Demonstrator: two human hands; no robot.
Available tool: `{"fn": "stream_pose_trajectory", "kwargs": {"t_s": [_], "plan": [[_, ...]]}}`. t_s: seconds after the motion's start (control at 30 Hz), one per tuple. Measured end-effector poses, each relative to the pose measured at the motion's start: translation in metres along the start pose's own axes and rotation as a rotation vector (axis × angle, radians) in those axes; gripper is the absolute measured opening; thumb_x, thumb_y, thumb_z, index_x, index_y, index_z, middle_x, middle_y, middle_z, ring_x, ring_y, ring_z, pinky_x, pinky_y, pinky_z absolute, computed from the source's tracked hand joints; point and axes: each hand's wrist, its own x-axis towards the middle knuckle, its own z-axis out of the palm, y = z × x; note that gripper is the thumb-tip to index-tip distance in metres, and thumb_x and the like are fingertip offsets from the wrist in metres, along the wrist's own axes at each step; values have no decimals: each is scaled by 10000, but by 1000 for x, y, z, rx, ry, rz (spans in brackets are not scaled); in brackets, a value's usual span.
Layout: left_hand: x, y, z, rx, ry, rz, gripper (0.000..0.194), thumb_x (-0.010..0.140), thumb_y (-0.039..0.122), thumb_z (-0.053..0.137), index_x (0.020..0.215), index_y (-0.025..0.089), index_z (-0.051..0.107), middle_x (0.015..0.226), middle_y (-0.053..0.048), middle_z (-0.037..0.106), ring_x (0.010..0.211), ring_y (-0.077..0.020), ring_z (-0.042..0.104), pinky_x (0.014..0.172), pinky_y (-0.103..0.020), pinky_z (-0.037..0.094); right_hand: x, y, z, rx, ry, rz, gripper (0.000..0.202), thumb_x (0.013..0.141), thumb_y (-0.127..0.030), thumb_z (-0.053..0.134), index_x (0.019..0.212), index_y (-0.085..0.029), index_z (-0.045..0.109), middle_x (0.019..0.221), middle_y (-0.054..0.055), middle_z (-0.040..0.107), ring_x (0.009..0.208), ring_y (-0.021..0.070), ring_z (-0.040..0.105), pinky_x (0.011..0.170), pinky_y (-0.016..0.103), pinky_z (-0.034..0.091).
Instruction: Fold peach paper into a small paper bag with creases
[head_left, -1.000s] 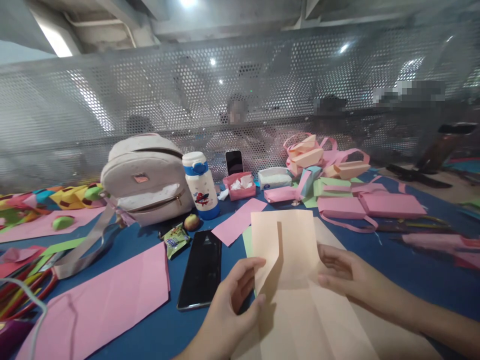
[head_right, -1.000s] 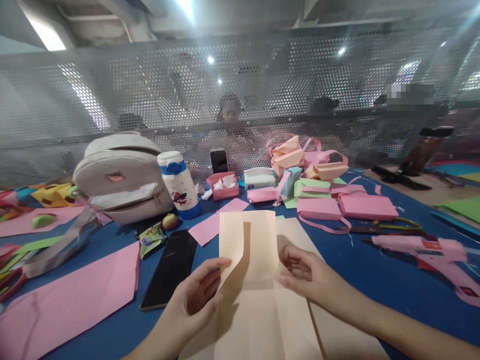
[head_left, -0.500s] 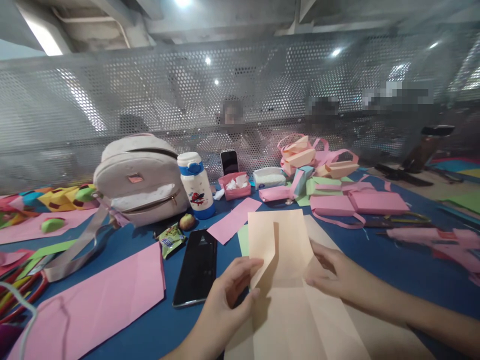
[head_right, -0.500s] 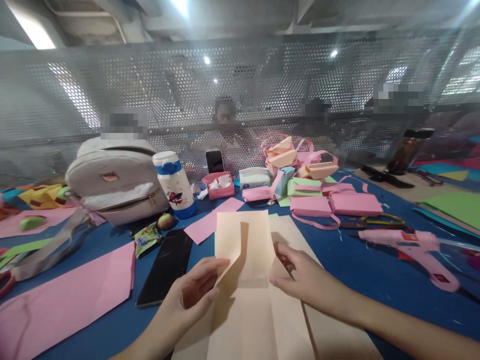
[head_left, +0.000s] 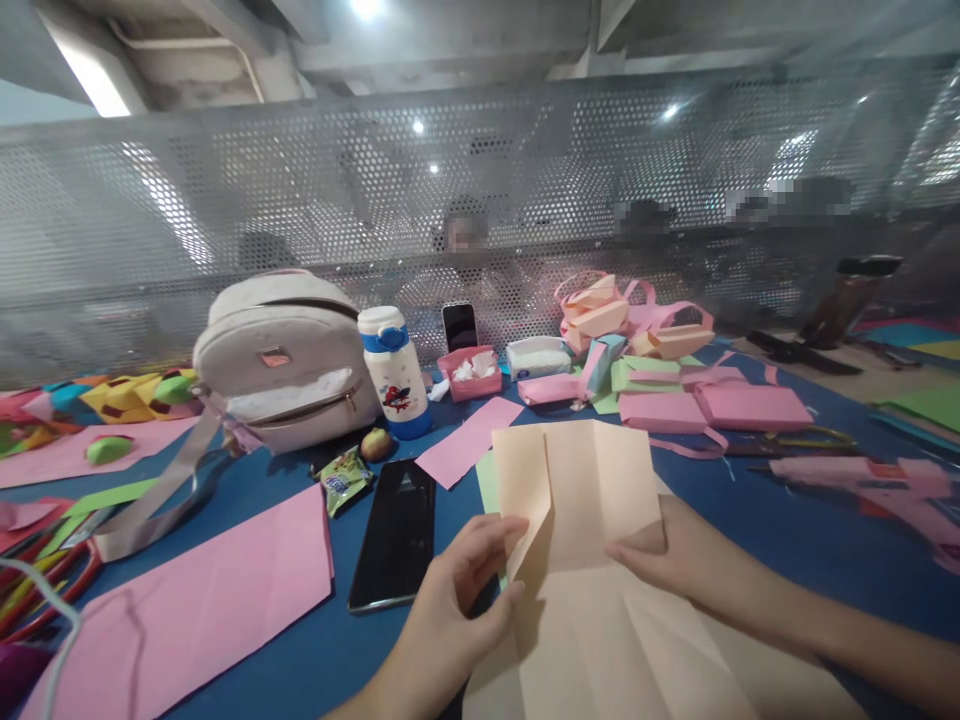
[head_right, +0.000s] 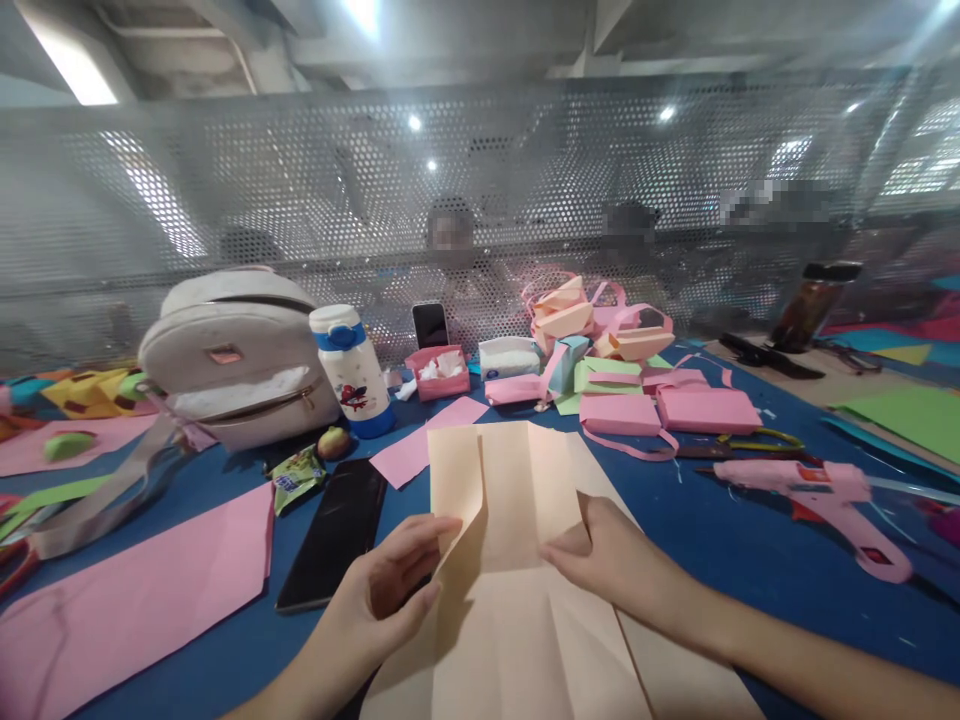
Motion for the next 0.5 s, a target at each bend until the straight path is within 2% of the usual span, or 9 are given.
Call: {"fn": "stream_pose_trajectory", "kwargs": {"t_s": [0.07, 0.13, 0.27, 0.4, 0.5], "plan": [[0, -2, -1, -2, -3, 1, 313, 926, 335, 641, 1236, 290, 659, 1274, -66, 564, 1281, -248, 516, 1144, -357, 364, -1, 2, 0, 35, -21, 22, 157, 731, -345, 658, 803, -207, 651, 741, 45, 762, 768, 335, 726, 698, 422, 589], [0, -3, -1, -9, 1, 7, 328, 918, 345, 653, 1239, 284, 656, 1278, -69, 564, 1283, -251, 517, 1146, -356, 362, -1, 4, 0, 54, -27, 7, 162, 736, -347, 658, 817, -207, 657, 738, 42, 762, 790, 335, 725, 716, 422, 588], [1, -5, -2, -18, 17, 5, 353, 907, 363, 663, 1241, 250, 657, 1275, -89, 558, 1286, -269, 515, 1152, -384, 355, 1, 8, -1, 5, -8, -39, 110, 732, -323, 680, 769, -219, 669, 698, 46, 739, 821, 349, 715, 791, 460, 575], [1, -4, -1, -16, 26, 5, 353, 903, 373, 665, 1230, 239, 664, 1256, -95, 560, 1283, -279, 517, 1157, -410, 346, 4, 10, 0, -11, 23, -106, 70, 726, -295, 695, 699, -240, 660, 657, 46, 713, 979, 380, 689, 922, 494, 527], [0, -3, -1, -6, 30, -2, 342, 911, 362, 656, 1230, 242, 665, 1264, -93, 563, 1288, -278, 511, 1153, -401, 352, 5, 10, -1, -17, 11, -118, 138, 753, -302, 671, 861, -220, 694, 838, 78, 754, 1030, 374, 677, 952, 503, 510]]}}
